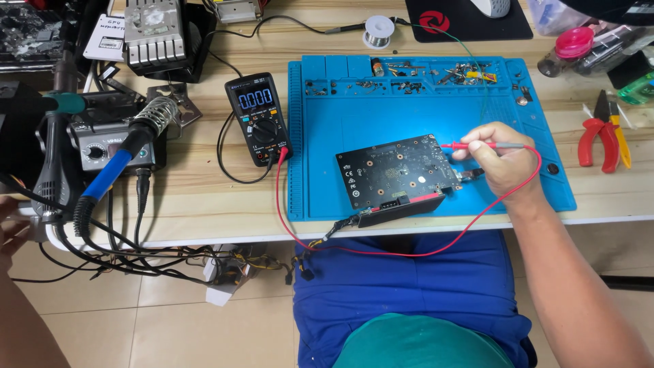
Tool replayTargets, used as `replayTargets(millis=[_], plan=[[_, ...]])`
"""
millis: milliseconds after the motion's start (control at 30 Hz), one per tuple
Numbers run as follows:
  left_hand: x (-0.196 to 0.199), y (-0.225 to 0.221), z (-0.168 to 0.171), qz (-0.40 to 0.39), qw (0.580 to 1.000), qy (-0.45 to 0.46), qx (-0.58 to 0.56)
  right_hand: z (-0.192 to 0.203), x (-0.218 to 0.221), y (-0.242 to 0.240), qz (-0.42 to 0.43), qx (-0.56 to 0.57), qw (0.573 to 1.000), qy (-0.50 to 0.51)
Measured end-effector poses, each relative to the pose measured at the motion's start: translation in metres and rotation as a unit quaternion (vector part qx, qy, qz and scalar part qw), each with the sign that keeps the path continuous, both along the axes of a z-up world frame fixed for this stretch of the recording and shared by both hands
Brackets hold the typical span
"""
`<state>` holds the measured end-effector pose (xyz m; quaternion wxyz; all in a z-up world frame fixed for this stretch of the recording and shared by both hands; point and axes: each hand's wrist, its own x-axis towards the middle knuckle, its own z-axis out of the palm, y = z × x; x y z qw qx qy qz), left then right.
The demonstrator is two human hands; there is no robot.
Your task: Testing a circuit board using a multimeter to diagnose faults by probing various components
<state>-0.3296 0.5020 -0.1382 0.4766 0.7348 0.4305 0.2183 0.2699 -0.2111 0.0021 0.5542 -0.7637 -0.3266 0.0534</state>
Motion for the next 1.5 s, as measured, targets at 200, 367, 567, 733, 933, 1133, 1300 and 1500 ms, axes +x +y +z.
replayTargets(millis=[200,367,567,733,933,1133,1300,1500], plan=[[0.006,0.004,-0.004,0.033,0.999,0.023,-0.011,-0.001,0.001,-0.001,0.004,-0.005,1.0,-0.012],[0.003,-0.01,0.009,0.017,0.999,0.03,0.0,-0.001,0.002,-0.002,0.009,-0.007,1.0,-0.013],[0.009,-0.015,0.015,0.006,1.0,0.01,-0.004,-0.001,0.001,-0.002,0.009,-0.006,1.0,-0.015],[0.015,0.011,-0.004,0.127,0.99,0.035,-0.049,0.001,-0.002,0.0,-0.003,-0.005,1.0,-0.006],[0.013,0.015,-0.005,0.151,0.986,0.048,-0.058,-0.001,0.0,-0.002,-0.004,-0.011,1.0,-0.008],[0.011,0.018,-0.015,0.167,0.984,0.045,-0.04,0.003,-0.002,-0.001,0.009,-0.01,1.0,-0.015],[0.01,0.015,-0.011,0.145,0.988,0.036,-0.032,0.004,-0.003,0.001,0.001,0.0,1.0,-0.009],[0.012,0.009,-0.016,0.128,0.991,0.028,-0.012,0.006,-0.006,0.003,-0.017,-0.001,1.0,0.0]])
